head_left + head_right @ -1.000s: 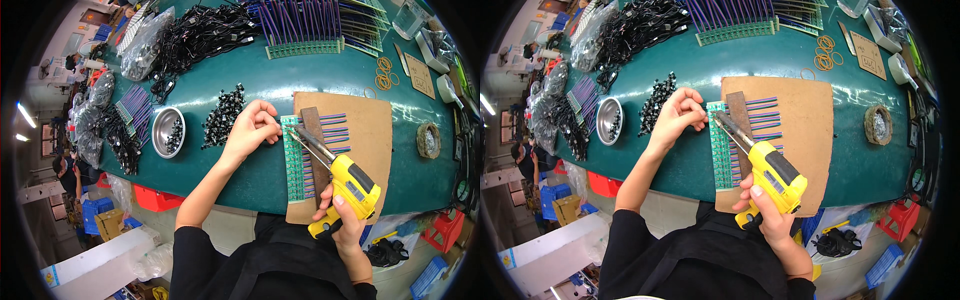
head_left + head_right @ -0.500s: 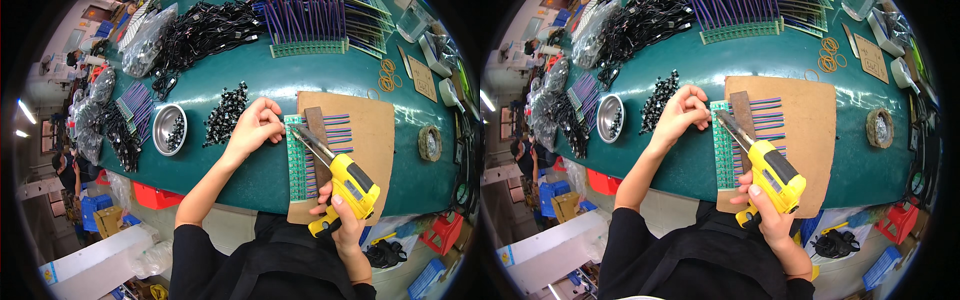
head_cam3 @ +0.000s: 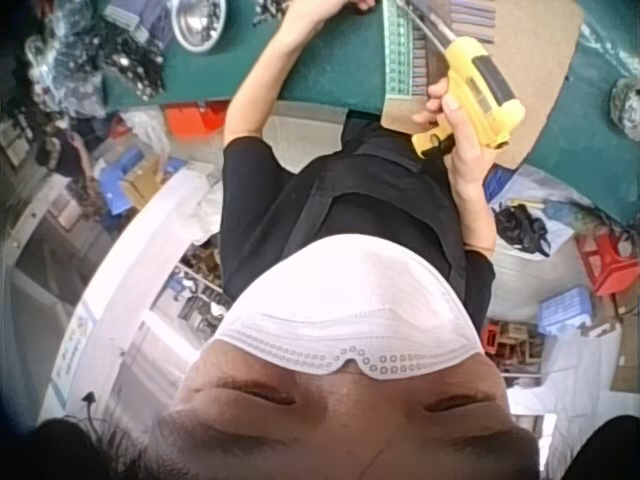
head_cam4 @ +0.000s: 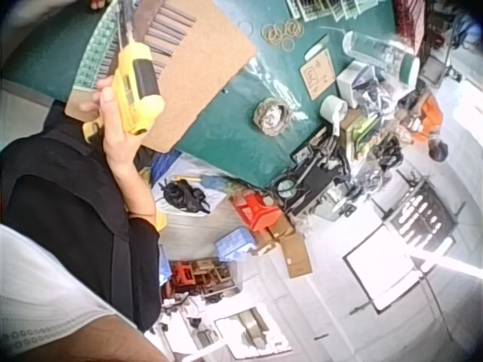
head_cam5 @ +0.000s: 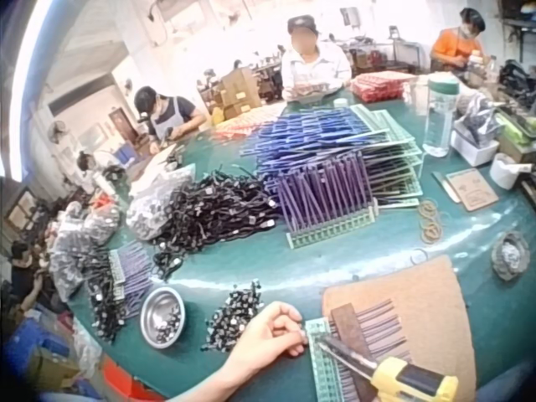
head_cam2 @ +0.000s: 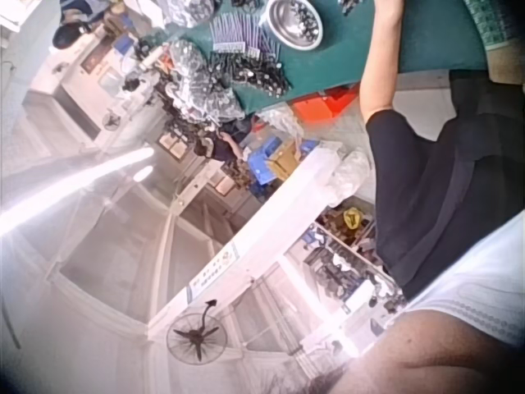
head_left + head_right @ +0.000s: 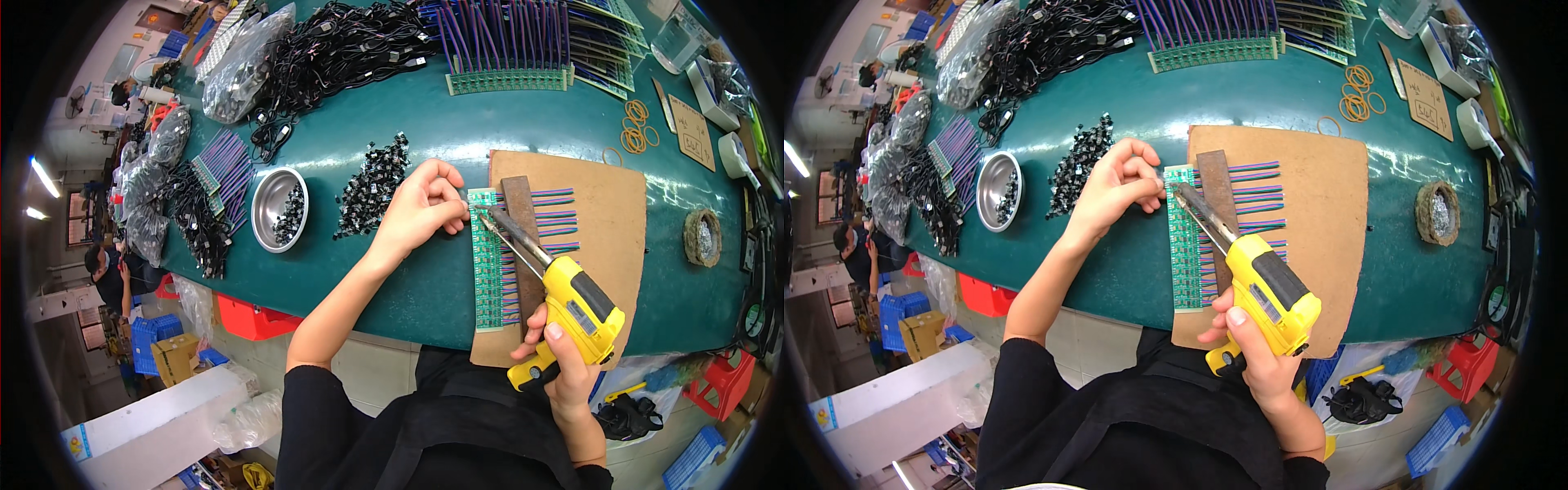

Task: The person solders small electronic components onto a circuit board strip using a soldering tool and solder wire.

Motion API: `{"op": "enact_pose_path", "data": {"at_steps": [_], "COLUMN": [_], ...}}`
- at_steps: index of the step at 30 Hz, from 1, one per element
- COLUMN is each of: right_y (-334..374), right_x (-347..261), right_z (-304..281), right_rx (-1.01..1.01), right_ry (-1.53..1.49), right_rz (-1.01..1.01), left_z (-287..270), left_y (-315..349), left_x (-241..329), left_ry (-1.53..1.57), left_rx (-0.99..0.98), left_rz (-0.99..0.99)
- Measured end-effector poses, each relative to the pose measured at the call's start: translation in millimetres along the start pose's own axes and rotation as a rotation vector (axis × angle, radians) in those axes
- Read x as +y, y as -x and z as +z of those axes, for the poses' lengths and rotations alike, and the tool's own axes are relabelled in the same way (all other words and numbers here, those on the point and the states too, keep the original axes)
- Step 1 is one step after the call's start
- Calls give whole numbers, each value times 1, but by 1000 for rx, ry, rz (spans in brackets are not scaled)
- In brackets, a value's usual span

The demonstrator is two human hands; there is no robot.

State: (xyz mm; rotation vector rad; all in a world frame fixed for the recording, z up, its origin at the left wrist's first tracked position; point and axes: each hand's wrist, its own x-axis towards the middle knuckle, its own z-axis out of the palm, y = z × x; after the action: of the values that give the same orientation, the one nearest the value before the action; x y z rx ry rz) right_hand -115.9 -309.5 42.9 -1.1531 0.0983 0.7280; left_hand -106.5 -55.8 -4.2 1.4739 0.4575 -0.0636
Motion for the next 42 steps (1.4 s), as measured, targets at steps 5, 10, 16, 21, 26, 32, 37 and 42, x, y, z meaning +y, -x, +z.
{"op": "enact_pose_path", "data": {"at_steps": [5,10,16,21,26,32,37,42], "right_y": [0,1,6,7,6,8,7,6], "right_x": [-3,0,-3,-5,-4,-4,-4,-3], "right_z": [0,0,-6,-12,-10,-11,-11,-14], "right_rx": [-25,12,-5,6,-30,-31,-36,-52], "right_ry": [44,53,-73,-93,-114,-97,-103,-118], "right_rz": [-5,-20,-86,-120,-81,-78,-77,-66], "left_z": [0,0,-5,-42,-37,-41,-32,-21], "left_y": [0,0,12,35,40,29,26,33], "left_x": [-1,-3,5,27,8,-3,-1,2], "left_ry": [-6,-6,-173,-833,-1137,-1282,-1153,-642], "left_rx": [-3,-9,11,304,297,290,360,348], "left_rz": [11,21,31,408,554,618,665,389]}}
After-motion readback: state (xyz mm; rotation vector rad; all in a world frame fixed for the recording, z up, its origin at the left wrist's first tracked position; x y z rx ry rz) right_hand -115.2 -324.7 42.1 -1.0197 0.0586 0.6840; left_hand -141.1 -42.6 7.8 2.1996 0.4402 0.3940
